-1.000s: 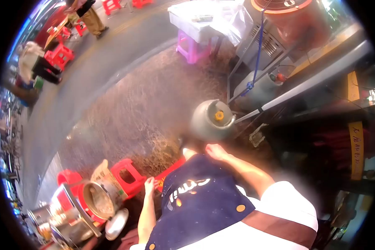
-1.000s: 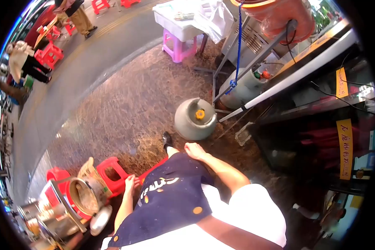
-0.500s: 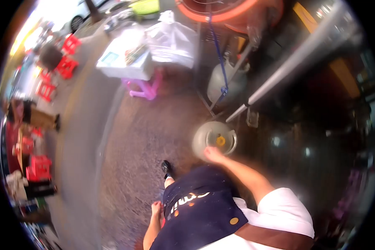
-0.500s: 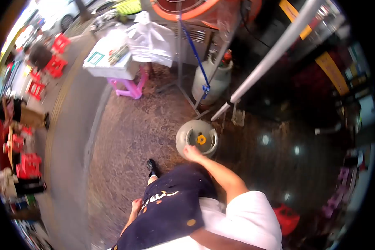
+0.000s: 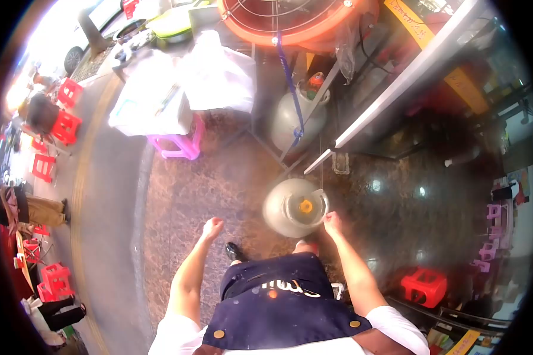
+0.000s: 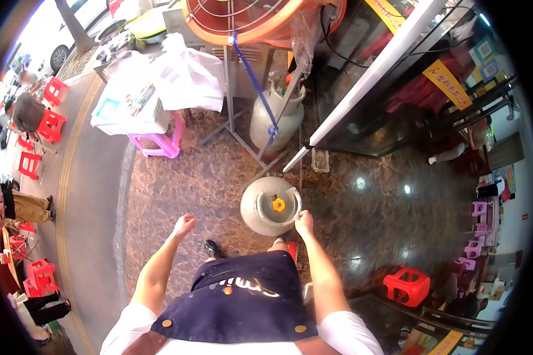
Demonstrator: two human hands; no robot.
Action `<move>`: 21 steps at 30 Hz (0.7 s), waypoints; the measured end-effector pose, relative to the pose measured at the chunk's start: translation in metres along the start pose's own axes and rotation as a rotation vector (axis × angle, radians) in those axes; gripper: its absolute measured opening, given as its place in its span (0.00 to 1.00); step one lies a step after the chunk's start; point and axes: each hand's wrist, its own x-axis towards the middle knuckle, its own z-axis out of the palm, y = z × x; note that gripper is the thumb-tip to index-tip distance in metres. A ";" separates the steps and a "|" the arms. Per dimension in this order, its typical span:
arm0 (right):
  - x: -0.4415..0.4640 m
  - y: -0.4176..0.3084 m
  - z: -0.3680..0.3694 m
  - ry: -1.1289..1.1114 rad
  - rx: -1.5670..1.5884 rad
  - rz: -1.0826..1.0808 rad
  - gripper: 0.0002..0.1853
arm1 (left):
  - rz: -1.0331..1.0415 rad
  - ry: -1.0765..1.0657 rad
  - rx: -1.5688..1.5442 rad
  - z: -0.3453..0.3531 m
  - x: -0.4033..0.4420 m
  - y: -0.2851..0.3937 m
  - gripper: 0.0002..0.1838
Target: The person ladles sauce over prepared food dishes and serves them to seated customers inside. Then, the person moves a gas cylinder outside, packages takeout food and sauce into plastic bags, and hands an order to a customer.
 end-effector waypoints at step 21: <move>0.069 -0.019 0.024 -0.540 0.574 0.350 0.11 | -0.362 -0.087 -0.338 0.232 0.060 0.176 0.24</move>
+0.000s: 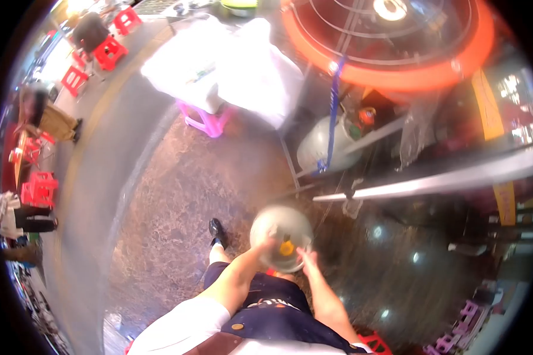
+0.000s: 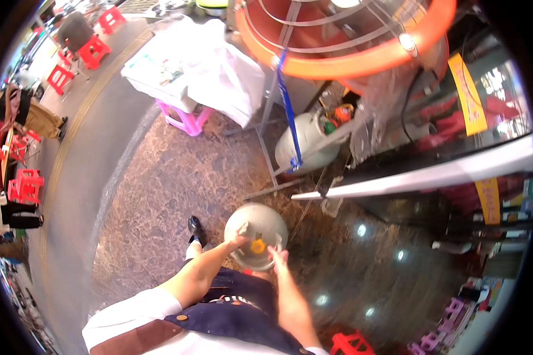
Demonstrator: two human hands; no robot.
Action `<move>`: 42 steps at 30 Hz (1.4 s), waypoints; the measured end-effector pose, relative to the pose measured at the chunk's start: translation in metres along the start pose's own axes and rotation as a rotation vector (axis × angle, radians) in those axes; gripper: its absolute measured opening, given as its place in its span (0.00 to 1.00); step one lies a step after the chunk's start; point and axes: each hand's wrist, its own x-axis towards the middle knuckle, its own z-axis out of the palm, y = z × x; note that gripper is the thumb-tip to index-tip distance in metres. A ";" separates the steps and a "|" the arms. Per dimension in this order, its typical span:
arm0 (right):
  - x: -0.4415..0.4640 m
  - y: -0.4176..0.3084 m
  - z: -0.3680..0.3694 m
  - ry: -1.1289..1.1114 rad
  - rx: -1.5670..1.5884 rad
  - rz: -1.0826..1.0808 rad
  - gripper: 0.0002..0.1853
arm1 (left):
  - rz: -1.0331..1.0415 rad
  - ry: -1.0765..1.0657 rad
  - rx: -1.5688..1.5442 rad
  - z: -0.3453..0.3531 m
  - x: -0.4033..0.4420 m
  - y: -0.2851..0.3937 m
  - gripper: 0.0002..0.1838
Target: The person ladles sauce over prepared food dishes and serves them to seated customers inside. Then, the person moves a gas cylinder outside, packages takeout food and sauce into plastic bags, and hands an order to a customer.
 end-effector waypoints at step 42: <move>-0.081 -0.210 0.557 -0.225 -0.287 -0.220 0.11 | -0.028 0.108 -0.654 -0.550 -0.057 -0.070 0.16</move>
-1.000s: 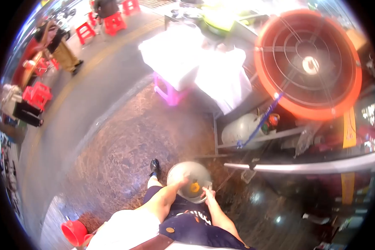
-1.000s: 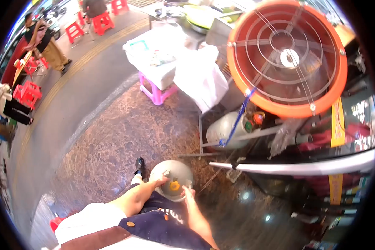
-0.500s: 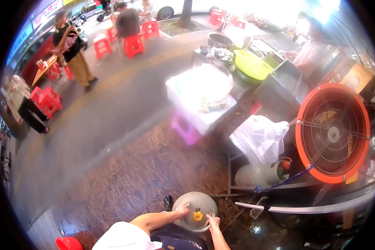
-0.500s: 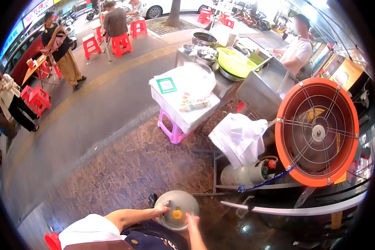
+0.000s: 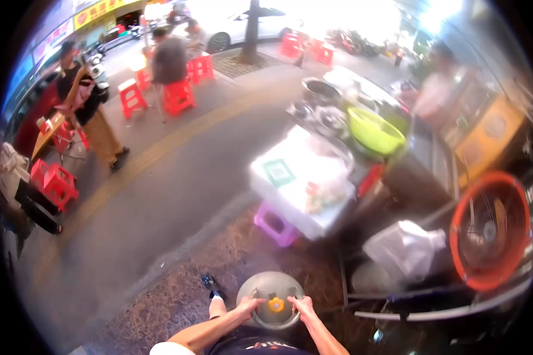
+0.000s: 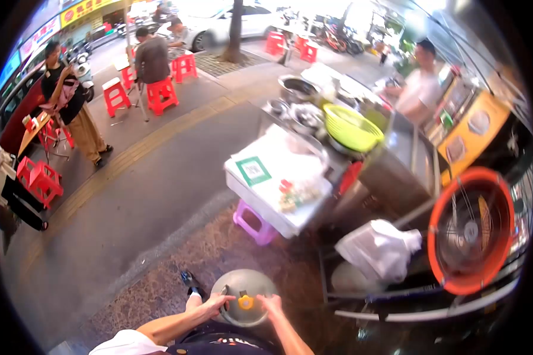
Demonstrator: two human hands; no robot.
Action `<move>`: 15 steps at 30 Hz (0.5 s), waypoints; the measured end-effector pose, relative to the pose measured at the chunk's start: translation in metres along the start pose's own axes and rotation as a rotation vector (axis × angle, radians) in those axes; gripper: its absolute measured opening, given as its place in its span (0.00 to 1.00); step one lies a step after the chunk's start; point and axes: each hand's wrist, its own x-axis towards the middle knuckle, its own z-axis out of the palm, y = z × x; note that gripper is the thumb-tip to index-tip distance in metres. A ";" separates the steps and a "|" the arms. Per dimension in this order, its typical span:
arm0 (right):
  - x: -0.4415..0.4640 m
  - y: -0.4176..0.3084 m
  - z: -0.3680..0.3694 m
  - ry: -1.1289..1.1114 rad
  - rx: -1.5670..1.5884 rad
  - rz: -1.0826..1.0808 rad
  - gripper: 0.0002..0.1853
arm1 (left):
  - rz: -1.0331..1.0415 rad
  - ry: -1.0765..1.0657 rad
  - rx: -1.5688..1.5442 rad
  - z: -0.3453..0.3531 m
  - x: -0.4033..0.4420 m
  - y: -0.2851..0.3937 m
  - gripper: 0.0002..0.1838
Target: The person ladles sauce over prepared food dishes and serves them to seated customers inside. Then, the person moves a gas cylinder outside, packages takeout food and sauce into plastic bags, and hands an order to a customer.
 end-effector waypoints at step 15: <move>0.152 -0.371 0.382 -0.431 -0.213 -0.175 0.13 | 0.155 0.177 -0.480 -0.329 0.065 0.349 0.14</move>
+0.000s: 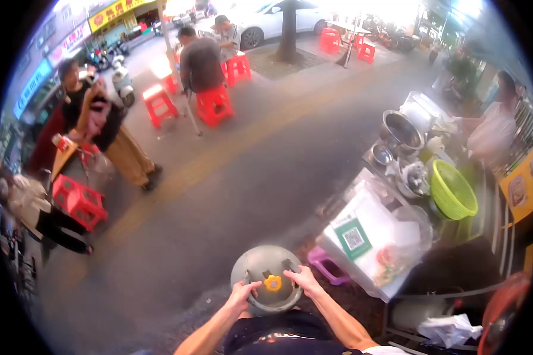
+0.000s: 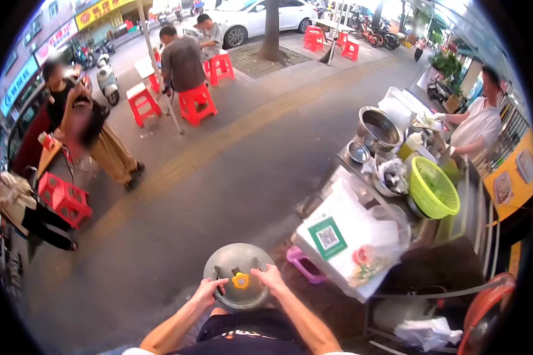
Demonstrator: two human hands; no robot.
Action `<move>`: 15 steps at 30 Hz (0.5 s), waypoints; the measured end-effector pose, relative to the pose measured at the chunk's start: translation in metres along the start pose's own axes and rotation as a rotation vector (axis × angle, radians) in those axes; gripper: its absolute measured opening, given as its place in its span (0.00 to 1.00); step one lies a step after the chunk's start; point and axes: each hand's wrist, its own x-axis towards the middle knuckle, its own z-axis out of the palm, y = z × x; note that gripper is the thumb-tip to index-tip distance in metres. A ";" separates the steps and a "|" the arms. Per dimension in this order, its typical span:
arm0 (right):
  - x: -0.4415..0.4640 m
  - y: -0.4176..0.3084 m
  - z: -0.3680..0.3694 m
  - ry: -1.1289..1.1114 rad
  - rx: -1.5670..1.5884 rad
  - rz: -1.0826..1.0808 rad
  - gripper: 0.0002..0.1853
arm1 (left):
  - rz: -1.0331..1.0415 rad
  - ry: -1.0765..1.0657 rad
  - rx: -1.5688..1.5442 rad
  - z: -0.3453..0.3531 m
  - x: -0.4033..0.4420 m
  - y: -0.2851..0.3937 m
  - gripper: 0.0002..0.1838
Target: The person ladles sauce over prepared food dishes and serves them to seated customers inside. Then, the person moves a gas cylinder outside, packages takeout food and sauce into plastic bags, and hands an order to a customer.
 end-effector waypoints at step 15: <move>0.475 -0.401 0.081 -0.378 -0.343 -0.150 0.21 | 0.144 0.174 -0.484 0.031 0.313 0.427 0.14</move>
